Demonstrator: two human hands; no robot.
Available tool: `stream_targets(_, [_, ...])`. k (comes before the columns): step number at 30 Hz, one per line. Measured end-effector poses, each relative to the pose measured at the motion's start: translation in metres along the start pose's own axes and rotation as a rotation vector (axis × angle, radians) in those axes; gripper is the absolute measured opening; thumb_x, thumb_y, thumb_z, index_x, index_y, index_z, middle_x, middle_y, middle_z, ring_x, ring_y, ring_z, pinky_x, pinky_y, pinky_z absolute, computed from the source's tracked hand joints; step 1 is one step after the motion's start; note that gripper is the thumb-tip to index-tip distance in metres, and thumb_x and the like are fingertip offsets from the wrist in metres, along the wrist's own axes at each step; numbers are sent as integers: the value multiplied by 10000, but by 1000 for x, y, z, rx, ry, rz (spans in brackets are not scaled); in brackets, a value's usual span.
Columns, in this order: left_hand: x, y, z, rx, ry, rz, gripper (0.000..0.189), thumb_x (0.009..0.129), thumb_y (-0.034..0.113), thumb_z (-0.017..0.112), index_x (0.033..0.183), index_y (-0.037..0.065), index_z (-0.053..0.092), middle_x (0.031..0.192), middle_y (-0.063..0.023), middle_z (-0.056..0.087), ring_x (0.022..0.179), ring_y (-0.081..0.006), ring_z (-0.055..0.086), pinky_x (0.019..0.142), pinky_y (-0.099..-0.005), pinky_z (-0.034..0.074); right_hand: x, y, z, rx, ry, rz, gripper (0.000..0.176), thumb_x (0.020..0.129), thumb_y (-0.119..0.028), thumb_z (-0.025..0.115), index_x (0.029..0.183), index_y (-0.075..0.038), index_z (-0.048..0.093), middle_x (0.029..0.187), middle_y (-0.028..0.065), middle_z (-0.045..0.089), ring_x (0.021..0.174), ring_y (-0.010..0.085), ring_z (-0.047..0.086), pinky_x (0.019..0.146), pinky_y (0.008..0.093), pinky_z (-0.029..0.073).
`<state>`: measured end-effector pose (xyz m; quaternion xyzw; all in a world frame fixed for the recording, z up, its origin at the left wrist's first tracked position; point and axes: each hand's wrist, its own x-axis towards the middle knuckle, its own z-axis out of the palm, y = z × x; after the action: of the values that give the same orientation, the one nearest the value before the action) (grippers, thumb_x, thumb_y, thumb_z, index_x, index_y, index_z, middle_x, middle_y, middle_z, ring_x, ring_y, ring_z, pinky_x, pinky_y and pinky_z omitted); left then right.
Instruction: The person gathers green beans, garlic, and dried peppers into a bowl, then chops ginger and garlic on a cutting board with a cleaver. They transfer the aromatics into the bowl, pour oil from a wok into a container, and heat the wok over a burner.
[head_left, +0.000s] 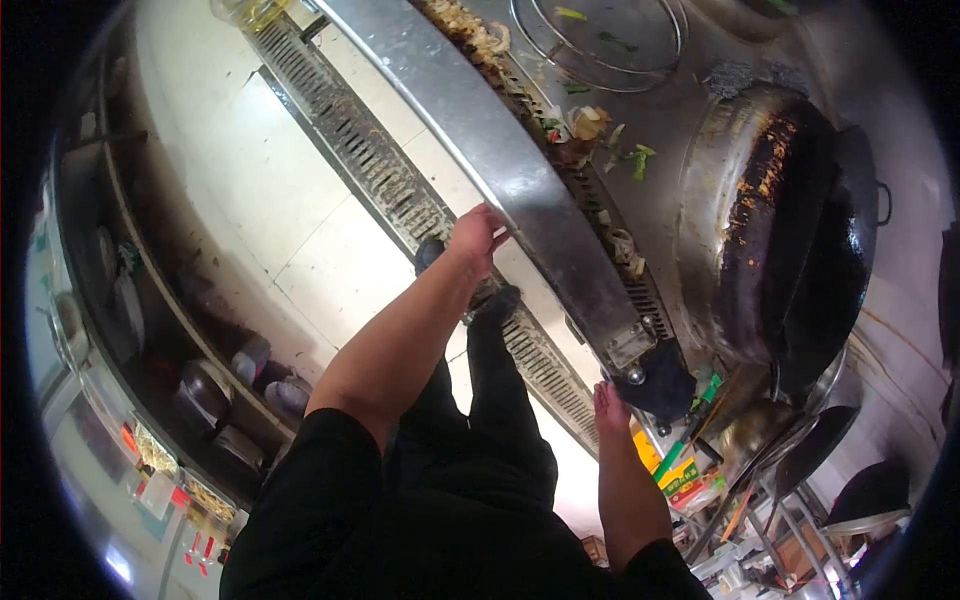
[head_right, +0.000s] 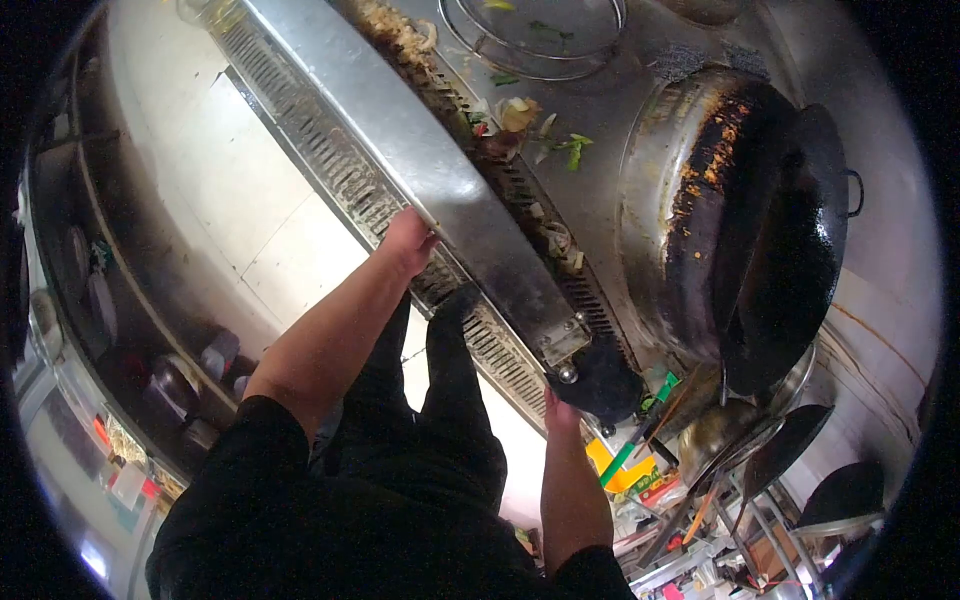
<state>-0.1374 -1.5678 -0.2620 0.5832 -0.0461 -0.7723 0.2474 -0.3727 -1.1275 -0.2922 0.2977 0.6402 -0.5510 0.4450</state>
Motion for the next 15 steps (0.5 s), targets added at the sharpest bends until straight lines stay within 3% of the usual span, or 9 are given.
stream_targets(7, [8, -1, -3, 24, 21, -11, 343, 923, 66, 298, 1060, 76, 613, 983, -51, 649, 930, -164, 594, 917, -354, 466, -4, -4, -7, 143, -110, 49, 113, 914, -101, 620, 1010, -43, 627, 955, 89, 674, 887, 202, 660, 772, 294, 580])
stream_targets(10, [10, -3, -4, 10, 15, -9, 331, 928, 76, 306, 1050, 75, 613, 970, -53, 649, 927, -165, 594, 910, -355, 470, -7, -7, -8, 119, -4, 118, 107, 918, -103, 614, 1000, -37, 631, 980, 96, 672, 923, 194, 652, 785, 288, 578])
stream_targets(15, [12, -5, -4, 22, 13, -13, 325, 934, 89, 312, 1058, 72, 612, 966, -51, 650, 929, -165, 593, 905, -346, 471, -12, -7, -5, 132, -57, 75, 108, 921, -104, 608, 1007, -41, 627, 1012, 98, 665, 944, 192, 645, 799, 279, 572])
